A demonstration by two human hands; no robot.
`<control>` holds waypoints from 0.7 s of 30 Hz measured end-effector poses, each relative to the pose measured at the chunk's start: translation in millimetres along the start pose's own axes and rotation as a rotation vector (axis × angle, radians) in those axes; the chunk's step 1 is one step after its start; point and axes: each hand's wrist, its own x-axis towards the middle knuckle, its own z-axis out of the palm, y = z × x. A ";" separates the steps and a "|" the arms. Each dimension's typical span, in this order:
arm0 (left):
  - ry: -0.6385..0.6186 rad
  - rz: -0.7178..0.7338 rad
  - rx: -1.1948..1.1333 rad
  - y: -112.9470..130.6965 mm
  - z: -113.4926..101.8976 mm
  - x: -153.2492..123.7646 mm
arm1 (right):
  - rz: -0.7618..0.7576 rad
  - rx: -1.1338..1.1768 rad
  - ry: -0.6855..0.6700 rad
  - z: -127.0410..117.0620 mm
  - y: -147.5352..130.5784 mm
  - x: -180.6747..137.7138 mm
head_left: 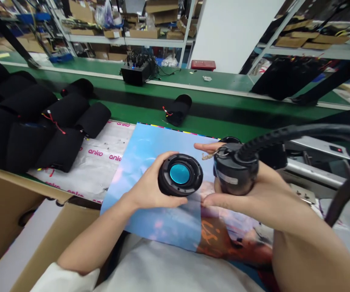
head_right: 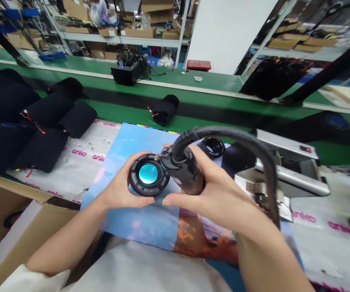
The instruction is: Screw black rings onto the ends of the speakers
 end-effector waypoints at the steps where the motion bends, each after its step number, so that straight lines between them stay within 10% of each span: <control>1: 0.002 -0.016 -0.006 0.9 0.2 0.1 | 0.031 0.054 -0.009 5.7 -0.1 -0.7; 12: -0.053 -0.045 -0.152 6.7 0.5 6.8 | -0.023 0.108 0.081 18.3 7.2 5.5; 21: -0.053 -0.085 -0.208 11.5 -0.6 7.4 | -0.103 -0.064 -0.115 15.2 6.3 17.4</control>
